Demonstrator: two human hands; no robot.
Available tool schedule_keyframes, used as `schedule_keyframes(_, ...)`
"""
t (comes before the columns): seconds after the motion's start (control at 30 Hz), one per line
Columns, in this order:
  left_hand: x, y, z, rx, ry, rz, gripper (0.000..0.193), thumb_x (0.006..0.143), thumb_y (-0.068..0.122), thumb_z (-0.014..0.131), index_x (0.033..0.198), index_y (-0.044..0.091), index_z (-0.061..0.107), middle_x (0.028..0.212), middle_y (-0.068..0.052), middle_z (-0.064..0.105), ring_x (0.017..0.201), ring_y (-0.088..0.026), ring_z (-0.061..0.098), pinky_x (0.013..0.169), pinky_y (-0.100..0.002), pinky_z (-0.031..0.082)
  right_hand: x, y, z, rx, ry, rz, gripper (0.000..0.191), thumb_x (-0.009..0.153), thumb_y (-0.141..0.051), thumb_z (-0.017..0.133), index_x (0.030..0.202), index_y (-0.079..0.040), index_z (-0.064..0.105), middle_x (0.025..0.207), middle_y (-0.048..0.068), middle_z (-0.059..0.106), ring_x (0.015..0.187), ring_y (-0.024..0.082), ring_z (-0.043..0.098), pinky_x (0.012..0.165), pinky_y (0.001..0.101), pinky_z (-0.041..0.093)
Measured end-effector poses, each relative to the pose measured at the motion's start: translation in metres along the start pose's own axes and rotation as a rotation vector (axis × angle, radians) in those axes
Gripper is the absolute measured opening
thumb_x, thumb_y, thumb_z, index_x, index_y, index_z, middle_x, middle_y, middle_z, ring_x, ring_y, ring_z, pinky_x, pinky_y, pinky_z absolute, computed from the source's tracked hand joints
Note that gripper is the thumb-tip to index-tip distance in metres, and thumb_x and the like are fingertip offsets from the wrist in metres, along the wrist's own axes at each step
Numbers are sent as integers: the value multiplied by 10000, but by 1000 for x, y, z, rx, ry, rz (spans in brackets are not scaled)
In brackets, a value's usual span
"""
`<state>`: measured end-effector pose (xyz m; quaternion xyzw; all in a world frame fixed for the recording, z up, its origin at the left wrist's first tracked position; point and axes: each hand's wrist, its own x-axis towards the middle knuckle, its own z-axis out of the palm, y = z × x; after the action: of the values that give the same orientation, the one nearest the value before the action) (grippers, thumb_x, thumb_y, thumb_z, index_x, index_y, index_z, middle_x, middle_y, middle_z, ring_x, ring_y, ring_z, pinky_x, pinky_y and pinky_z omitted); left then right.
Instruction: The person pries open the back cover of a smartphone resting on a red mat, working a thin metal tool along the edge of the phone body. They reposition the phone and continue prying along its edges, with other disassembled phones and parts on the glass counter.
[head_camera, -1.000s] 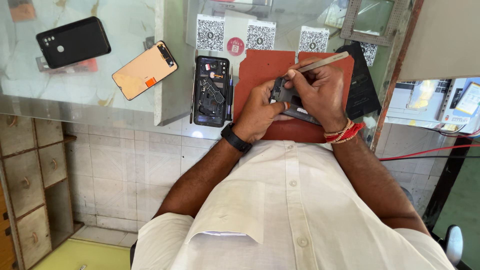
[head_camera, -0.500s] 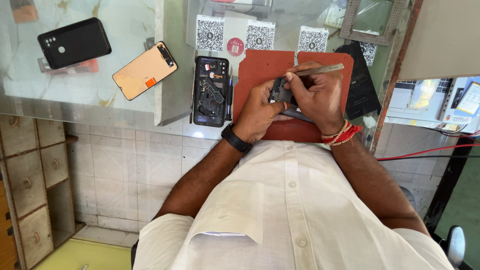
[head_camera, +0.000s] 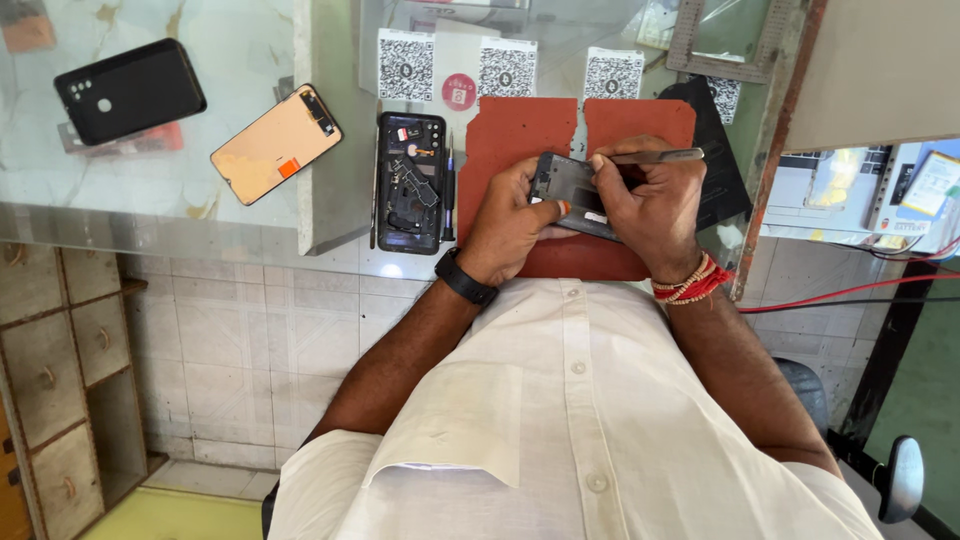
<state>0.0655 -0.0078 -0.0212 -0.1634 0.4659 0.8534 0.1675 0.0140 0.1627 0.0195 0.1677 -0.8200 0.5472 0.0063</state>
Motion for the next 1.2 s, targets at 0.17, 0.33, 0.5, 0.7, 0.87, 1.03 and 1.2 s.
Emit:
schedule_keyframes(0.17,1,-2,1,-8,0,-3,337,913,-123,570,1242,-56,585,1143,-119,685,993,-187,714,833,-378,676,-12,2,-17,-79,50,4,46,988,21,745,987,66,753,921,147,759,778,173,748,668,272,589)
schedule_keyframes(0.33,0,1,5,28,11,-17,336,907,-112,574,1236,-47,591,1128,-110,691,981,-188,719,821,-386,679,-28,9,-38,-148,117,51,50,979,6,759,985,56,756,900,142,755,745,171,713,647,279,549)
schedule_keyframes(0.5,-1,0,10,49,22,-18,338,898,-109,563,1228,-47,603,1118,-108,698,965,-193,727,813,-388,682,-46,17,-62,-238,195,94,64,970,-3,780,969,58,759,842,136,743,709,167,699,634,287,527)
schedule_keyframes(0.7,-6,-2,14,23,30,5,340,890,-124,573,1218,-38,594,1110,-117,703,965,-202,732,807,-390,678,-47,3,-67,-65,186,-18,50,1050,4,728,1099,-2,718,1044,137,739,918,170,712,806,290,564)
schedule_keyframes(0.87,-24,-2,31,179,20,122,373,892,-136,585,1256,-56,575,1122,-107,688,1001,-165,702,841,-339,658,-25,-19,-53,-20,56,-27,193,1004,-2,564,1183,-16,635,990,120,713,938,223,695,906,393,534)
schedule_keyframes(1.03,-41,17,46,546,-7,417,441,897,-114,632,1330,-70,559,1120,-119,707,1039,-142,681,913,-269,559,-2,-35,-38,-165,-85,-199,91,951,3,629,1035,-14,660,938,122,701,866,284,672,834,419,486)
schedule_keyframes(1.2,-61,42,53,554,-8,442,404,929,-72,631,1328,-46,571,1079,-129,722,1009,-126,687,907,-259,559,11,-45,-44,-192,-86,-311,195,895,-93,825,1022,-39,687,890,59,720,791,205,673,806,411,445)
